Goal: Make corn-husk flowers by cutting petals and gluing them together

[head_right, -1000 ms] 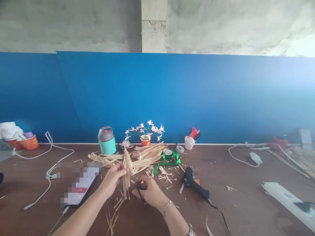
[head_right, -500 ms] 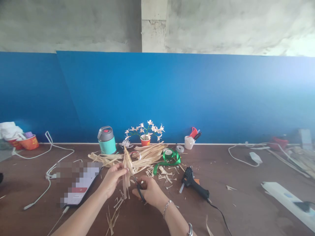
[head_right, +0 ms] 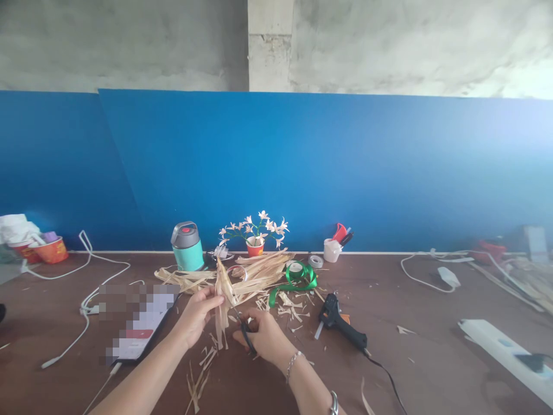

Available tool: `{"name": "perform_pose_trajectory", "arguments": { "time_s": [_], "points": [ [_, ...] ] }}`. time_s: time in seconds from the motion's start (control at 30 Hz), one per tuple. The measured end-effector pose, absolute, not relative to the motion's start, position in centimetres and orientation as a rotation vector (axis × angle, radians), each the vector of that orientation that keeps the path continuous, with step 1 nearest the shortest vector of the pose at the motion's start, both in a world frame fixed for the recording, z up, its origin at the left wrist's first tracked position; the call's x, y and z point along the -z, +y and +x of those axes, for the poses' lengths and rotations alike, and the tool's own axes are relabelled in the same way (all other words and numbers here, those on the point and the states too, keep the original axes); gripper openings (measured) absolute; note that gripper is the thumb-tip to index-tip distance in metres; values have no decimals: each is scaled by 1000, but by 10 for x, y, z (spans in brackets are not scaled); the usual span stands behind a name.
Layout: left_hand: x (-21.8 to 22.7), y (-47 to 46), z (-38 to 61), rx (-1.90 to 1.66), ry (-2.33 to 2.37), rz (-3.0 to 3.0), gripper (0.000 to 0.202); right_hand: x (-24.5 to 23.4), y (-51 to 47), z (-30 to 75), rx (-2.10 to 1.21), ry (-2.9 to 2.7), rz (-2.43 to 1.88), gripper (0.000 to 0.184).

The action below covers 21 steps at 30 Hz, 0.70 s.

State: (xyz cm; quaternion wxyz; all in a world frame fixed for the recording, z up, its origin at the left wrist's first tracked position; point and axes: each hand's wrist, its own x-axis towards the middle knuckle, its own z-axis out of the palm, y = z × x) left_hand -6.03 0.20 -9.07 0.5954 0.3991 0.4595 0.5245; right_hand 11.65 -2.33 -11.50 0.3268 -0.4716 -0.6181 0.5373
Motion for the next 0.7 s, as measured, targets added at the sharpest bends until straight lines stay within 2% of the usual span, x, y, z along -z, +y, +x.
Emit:
{"name": "perform_pose_trajectory", "arguments": {
  "time_s": [0.37,0.7],
  "points": [
    [89,0,-58,-1198,1076,899,20,118,-22,115,-1419,-1599,-1280,27],
    [92,1,-57,-1211,1041,879,19,116,-22,114,-1393,-1621,-1277,20]
  ]
}}
